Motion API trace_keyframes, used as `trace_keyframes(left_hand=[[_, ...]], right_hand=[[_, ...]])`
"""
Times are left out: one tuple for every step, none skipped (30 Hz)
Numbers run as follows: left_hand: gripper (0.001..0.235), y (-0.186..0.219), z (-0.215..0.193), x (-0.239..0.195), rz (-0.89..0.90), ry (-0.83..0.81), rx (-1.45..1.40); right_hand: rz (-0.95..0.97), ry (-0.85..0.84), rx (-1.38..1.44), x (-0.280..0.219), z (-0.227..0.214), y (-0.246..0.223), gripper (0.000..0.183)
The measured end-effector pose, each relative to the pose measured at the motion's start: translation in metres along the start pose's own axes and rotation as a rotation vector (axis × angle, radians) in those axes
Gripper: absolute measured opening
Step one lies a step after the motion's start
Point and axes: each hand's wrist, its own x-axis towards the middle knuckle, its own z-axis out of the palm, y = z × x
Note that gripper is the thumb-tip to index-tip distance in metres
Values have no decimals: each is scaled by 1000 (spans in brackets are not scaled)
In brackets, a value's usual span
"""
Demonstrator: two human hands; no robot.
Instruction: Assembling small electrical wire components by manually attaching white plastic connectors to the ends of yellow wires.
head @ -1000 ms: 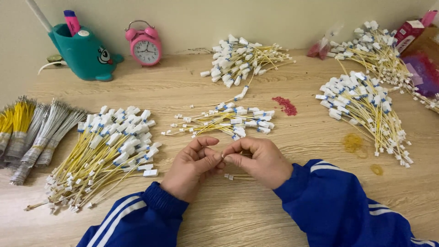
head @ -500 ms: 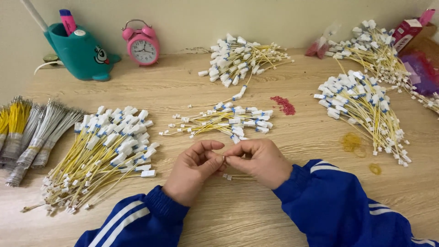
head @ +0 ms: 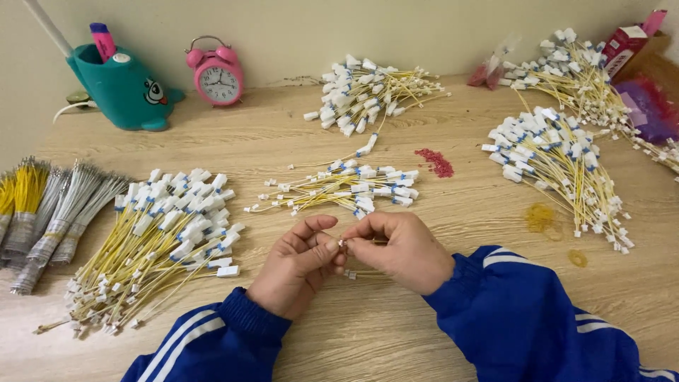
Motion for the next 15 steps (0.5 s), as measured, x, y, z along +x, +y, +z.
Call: trace_keyframes(left_hand=[[31, 0, 0, 0, -1, 0, 0], [31, 0, -1, 1, -1, -6, -4], [31, 1, -1, 1, -1, -11, -9], [31, 1, -1, 1, -1, -10, -10], [31, 1, -1, 1, -1, -8, -14], [31, 1, -1, 1, -1, -6, -19], [31, 1, -2, 1, 1, -5, -20], [31, 1, -2, 1, 3, 0, -4], [31, 1, -3, 1, 6, 4, 14], [31, 1, -3, 0, 7, 4, 13], [31, 0, -2, 0, 31, -5, 20], [31, 0, -2, 0, 54, -14, 27], [31, -1, -3, 1, 56, -13, 26], [32, -2, -3, 2, 99, -13, 100], [33, -3, -4, 2, 143, -13, 174]], right_hand=[[1, 0, 0, -1, 0, -1, 13], [15, 2, -4, -1, 0, -2, 15], [29, 3, -9, -2, 0, -3, 16], [30, 2, -10, -1, 0, -2, 16], [21, 2, -14, -1, 0, -2, 16], [13, 2, -18, -1, 0, -1, 16], [13, 0, -19, -1, 1, -1, 16], [6, 1, -3, -1, 2, 0, 15], [-2, 3, 13, -1, 2, 1, 15], [-2, 1, 12, -1, 3, 0, 15], [-12, 17, -1, -2, 3, -1, 14], [-22, 33, -15, -2, 4, -2, 12], [-22, 32, -16, -2, 4, -1, 12], [-36, 48, -36, -2, 4, 1, 12], [-49, 65, -57, -1, 4, 3, 11]])
